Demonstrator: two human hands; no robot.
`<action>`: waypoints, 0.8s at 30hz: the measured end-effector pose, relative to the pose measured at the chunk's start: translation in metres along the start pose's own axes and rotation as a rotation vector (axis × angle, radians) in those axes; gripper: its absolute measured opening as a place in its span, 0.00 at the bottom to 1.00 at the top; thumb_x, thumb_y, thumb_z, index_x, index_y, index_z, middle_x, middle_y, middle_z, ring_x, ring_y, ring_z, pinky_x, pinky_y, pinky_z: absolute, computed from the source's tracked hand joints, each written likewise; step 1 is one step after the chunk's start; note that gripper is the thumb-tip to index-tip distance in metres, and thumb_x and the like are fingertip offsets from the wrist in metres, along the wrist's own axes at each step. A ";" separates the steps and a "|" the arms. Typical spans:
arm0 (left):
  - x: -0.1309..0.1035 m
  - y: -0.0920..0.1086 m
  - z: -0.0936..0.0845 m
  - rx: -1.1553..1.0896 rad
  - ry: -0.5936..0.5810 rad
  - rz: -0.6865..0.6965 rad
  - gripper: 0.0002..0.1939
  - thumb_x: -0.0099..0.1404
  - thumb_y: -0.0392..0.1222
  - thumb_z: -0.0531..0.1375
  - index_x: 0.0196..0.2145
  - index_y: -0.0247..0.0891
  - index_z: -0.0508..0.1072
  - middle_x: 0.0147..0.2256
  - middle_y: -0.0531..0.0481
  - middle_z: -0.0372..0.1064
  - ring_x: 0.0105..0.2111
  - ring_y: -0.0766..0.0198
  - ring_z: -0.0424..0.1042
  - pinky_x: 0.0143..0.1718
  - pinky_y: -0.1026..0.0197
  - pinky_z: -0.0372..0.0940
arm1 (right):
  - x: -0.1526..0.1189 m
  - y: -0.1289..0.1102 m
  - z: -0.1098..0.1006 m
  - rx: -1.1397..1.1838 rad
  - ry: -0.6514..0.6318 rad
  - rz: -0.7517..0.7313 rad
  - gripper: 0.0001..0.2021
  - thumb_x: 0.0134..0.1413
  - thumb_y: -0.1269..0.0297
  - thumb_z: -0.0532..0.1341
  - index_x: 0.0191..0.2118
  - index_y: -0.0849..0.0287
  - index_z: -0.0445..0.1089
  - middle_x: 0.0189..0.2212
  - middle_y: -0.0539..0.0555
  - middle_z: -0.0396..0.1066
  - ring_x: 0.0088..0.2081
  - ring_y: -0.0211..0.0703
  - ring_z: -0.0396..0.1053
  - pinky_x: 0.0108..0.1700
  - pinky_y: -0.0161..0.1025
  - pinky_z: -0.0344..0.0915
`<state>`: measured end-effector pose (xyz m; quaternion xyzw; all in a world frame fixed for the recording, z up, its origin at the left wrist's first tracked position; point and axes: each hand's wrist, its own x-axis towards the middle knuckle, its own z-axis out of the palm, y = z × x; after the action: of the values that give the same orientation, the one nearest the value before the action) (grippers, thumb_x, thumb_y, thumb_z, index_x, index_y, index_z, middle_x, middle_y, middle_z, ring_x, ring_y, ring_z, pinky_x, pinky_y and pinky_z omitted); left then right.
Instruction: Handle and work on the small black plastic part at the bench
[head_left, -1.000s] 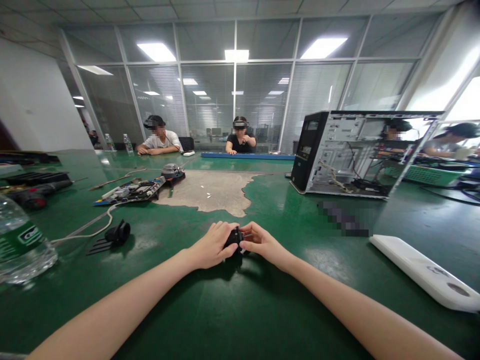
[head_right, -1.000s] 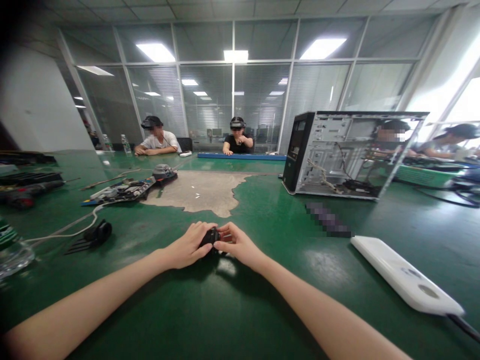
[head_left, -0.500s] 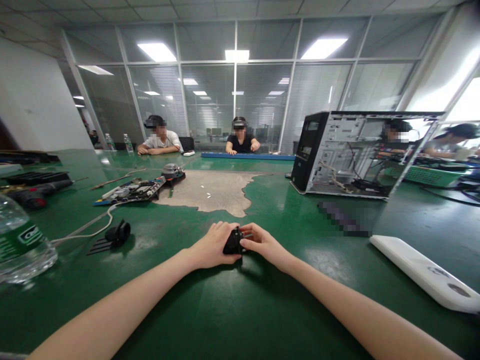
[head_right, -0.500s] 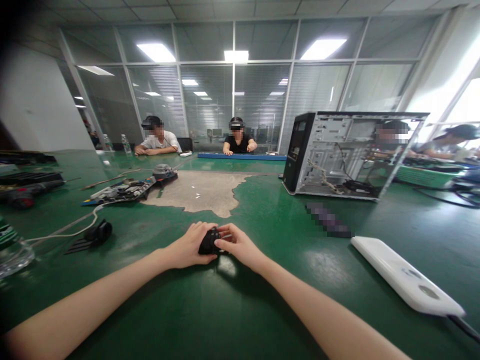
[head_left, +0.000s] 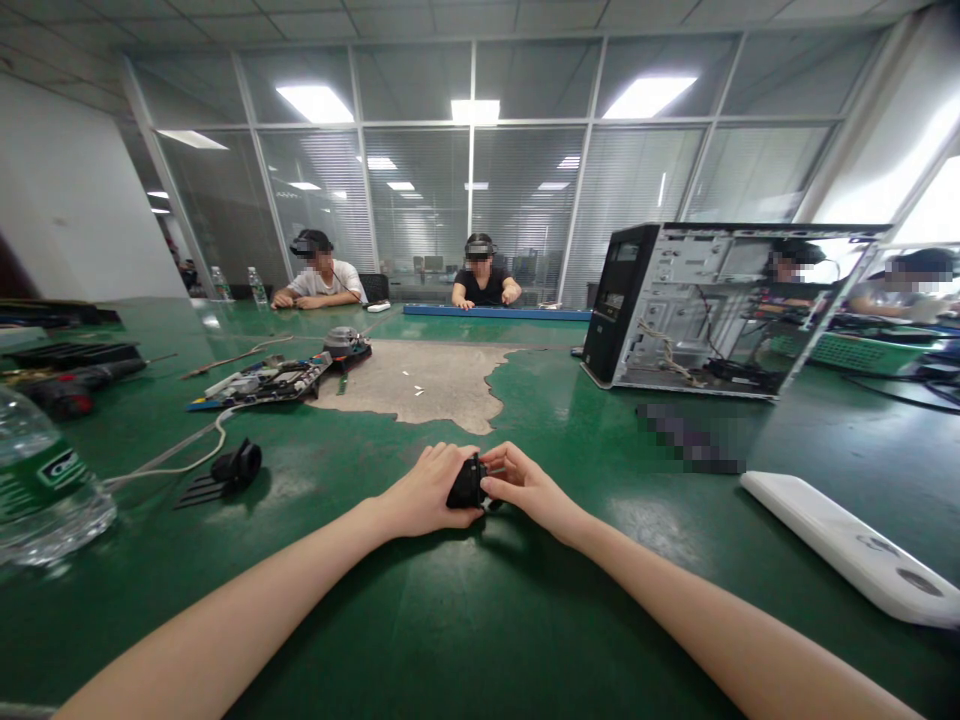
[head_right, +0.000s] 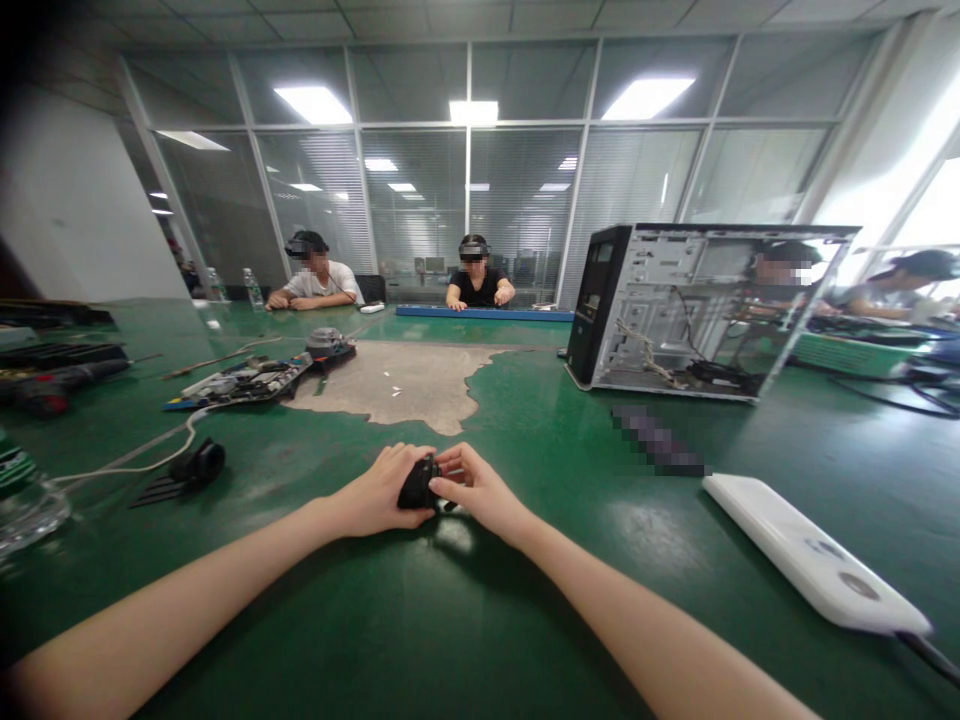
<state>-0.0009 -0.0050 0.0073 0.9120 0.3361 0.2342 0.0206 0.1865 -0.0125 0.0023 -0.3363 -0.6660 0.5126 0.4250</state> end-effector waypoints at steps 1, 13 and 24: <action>0.000 0.000 0.000 -0.001 -0.003 -0.001 0.33 0.51 0.48 0.60 0.51 0.39 0.52 0.43 0.45 0.60 0.41 0.53 0.59 0.43 0.51 0.55 | 0.000 0.000 0.000 0.000 0.002 0.017 0.16 0.42 0.57 0.63 0.38 0.57 0.63 0.34 0.51 0.66 0.38 0.40 0.65 0.41 0.40 0.62; 0.000 0.000 -0.001 0.034 -0.010 -0.001 0.33 0.52 0.49 0.60 0.51 0.37 0.51 0.43 0.44 0.60 0.41 0.53 0.59 0.42 0.52 0.55 | -0.003 -0.004 0.000 0.019 -0.040 -0.007 0.15 0.42 0.58 0.64 0.35 0.56 0.61 0.35 0.50 0.65 0.37 0.39 0.64 0.39 0.39 0.61; 0.000 -0.001 0.000 0.029 -0.014 -0.001 0.33 0.52 0.50 0.59 0.51 0.38 0.52 0.43 0.44 0.60 0.41 0.53 0.59 0.43 0.52 0.55 | -0.001 0.001 0.000 0.005 -0.058 0.005 0.17 0.42 0.59 0.64 0.38 0.57 0.61 0.35 0.51 0.64 0.38 0.39 0.65 0.41 0.40 0.62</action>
<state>-0.0019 -0.0042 0.0067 0.9137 0.3397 0.2229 0.0099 0.1874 -0.0132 0.0010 -0.3218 -0.6760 0.5249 0.4048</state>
